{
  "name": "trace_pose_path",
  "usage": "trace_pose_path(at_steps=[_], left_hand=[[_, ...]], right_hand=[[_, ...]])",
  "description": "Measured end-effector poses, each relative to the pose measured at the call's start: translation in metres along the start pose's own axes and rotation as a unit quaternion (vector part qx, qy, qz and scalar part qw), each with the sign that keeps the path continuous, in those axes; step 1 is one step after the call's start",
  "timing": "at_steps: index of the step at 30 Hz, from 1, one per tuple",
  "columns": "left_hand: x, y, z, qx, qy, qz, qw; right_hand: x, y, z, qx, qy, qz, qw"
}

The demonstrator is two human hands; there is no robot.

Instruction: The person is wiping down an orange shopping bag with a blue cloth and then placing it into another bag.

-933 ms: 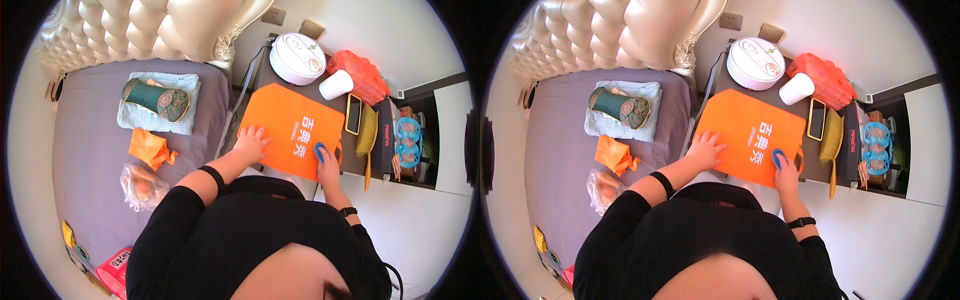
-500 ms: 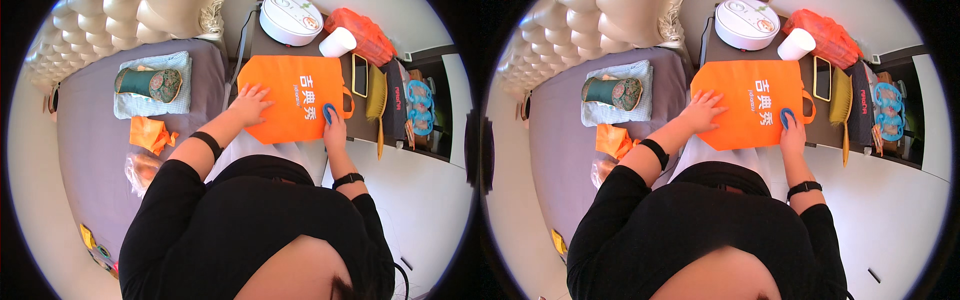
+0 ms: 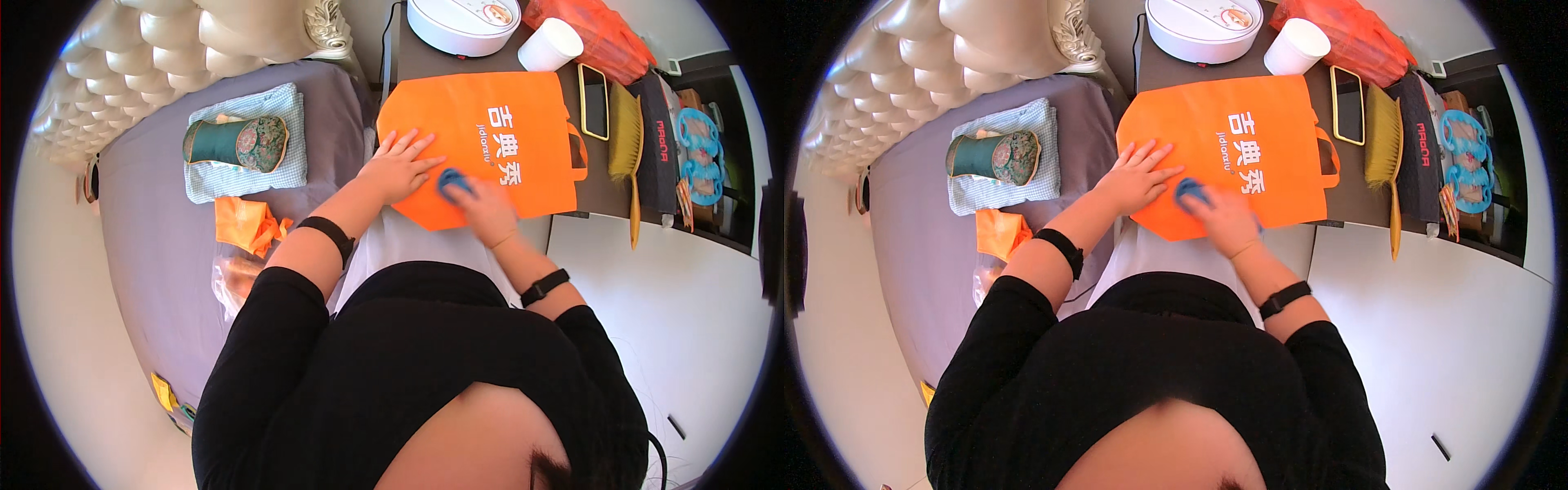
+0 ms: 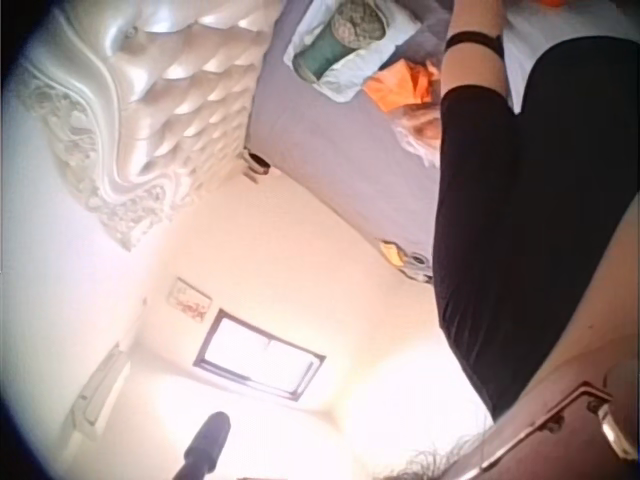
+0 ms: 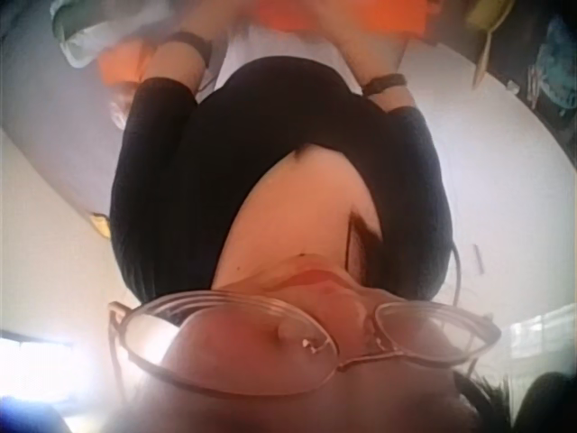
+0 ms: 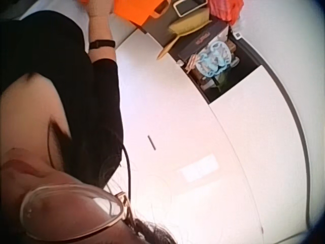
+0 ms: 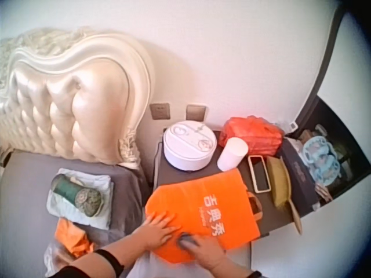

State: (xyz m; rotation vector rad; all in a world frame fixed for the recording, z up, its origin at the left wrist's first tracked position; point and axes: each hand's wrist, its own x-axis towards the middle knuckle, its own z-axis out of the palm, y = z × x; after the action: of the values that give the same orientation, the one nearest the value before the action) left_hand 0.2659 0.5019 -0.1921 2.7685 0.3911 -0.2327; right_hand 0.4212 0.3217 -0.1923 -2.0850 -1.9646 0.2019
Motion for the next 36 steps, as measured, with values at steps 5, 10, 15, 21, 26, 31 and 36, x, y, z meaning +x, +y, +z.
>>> trace_pose_path(at_steps=[5,10,15,21,26,31,36], left_hand=[[0.002,0.005,0.0,0.033,0.012,-0.002,0.999],[0.004,0.01,-0.003,0.047,0.005,0.004,0.999],[0.005,0.01,-0.003,0.075,-0.009,-0.039,0.996],[0.012,0.021,-0.014,0.05,-0.01,-0.076,0.996],[0.046,0.057,-0.023,0.053,0.027,-0.133,0.989],[0.074,0.04,-0.003,0.08,0.099,-0.093,0.987],[0.074,0.035,0.0,0.092,0.051,-0.095,0.99]], right_hand=[[-0.034,0.084,-0.019,-0.052,0.127,0.211,0.968],[-0.019,0.06,-0.008,-0.059,0.138,0.229,0.962],[0.006,-0.005,0.0,0.055,0.14,0.163,0.975],[-0.017,0.06,-0.024,0.074,0.113,0.247,0.96],[-0.021,0.076,-0.042,0.074,0.092,0.248,0.962],[0.011,0.016,-0.036,0.121,0.024,-0.044,0.991],[0.013,0.019,-0.022,0.135,-0.042,-0.157,0.977]])
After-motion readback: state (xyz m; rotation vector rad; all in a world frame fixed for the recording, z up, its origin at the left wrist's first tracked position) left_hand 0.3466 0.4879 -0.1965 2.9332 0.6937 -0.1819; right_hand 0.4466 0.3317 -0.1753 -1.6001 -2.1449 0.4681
